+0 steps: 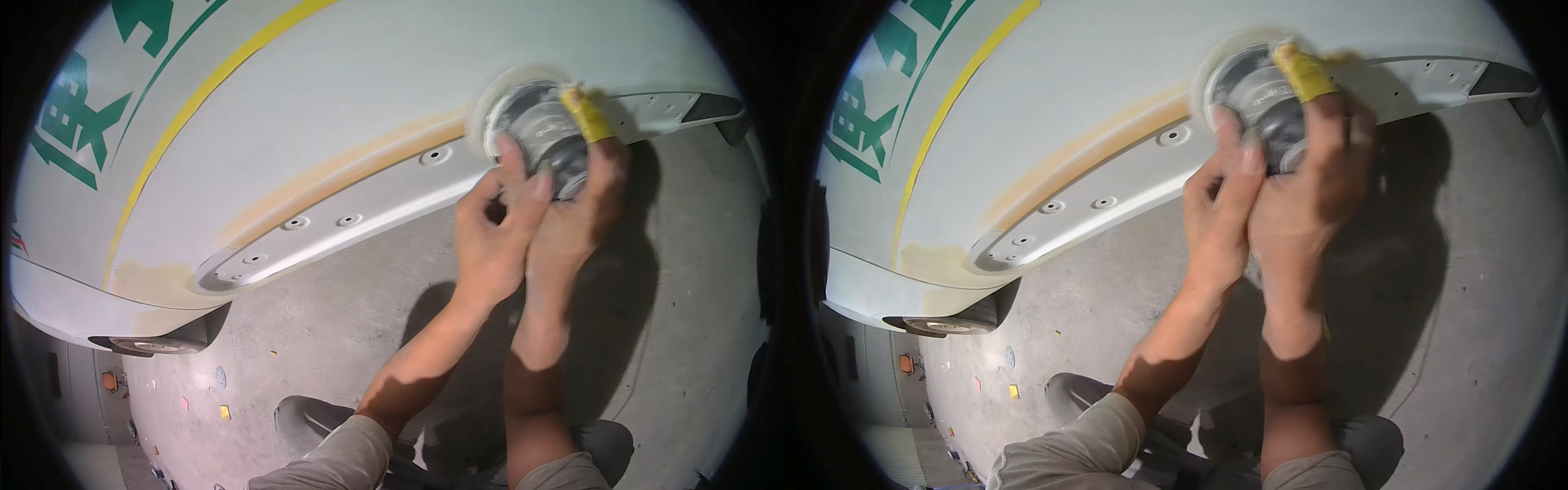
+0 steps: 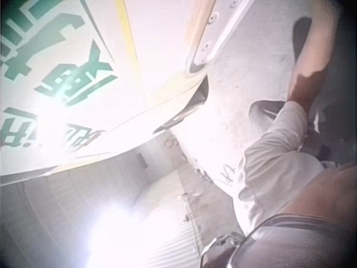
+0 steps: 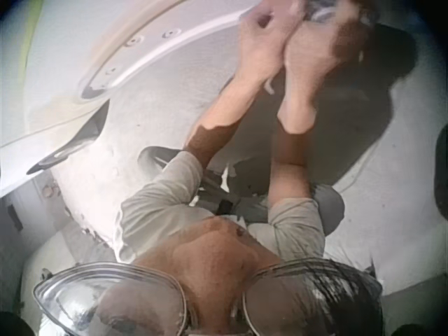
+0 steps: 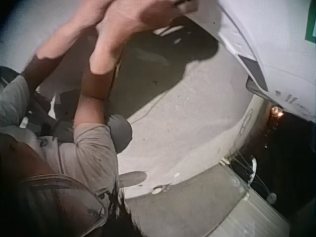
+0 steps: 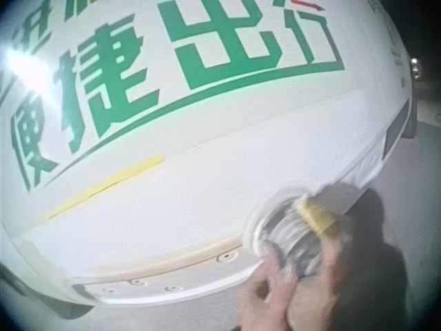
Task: The person attaches a sanding disc to a pneumatic sander and sands the side panel of a white van. They change sanding discs mid-task and continue sanding the same area.
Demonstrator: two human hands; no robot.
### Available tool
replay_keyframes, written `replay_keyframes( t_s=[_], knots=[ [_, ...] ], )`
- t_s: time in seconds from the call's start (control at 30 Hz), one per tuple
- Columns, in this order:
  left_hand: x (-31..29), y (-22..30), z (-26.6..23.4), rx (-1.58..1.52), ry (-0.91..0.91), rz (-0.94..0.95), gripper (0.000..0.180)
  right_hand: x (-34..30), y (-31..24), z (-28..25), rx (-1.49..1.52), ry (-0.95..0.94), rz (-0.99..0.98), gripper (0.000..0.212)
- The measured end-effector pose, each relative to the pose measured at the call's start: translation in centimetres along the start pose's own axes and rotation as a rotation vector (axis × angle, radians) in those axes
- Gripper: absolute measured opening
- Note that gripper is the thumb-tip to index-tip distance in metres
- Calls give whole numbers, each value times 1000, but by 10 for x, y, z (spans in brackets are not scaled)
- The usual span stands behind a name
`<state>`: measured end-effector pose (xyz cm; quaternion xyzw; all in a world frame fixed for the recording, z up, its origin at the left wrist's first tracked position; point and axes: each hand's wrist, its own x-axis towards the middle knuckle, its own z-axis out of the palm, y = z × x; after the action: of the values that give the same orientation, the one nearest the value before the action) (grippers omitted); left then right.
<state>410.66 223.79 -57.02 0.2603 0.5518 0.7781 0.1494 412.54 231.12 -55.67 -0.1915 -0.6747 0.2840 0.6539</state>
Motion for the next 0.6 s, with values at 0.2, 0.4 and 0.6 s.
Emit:
replay_keyframes(
  t_s=[0.2, 0.4, 0.6],
  knots=[
    [-49, 16, -89, -62, 216, 128, 72, -58, -70, 29, 217, -200, -106, 50],
    [-79, 40, -135, -84, 354, 194, 74, -99, -150, 66, 187, -321, -312, 34],
    [-69, 29, -104, -72, 372, 168, 77, -77, -108, 41, 309, -432, -205, 40]
  ],
)
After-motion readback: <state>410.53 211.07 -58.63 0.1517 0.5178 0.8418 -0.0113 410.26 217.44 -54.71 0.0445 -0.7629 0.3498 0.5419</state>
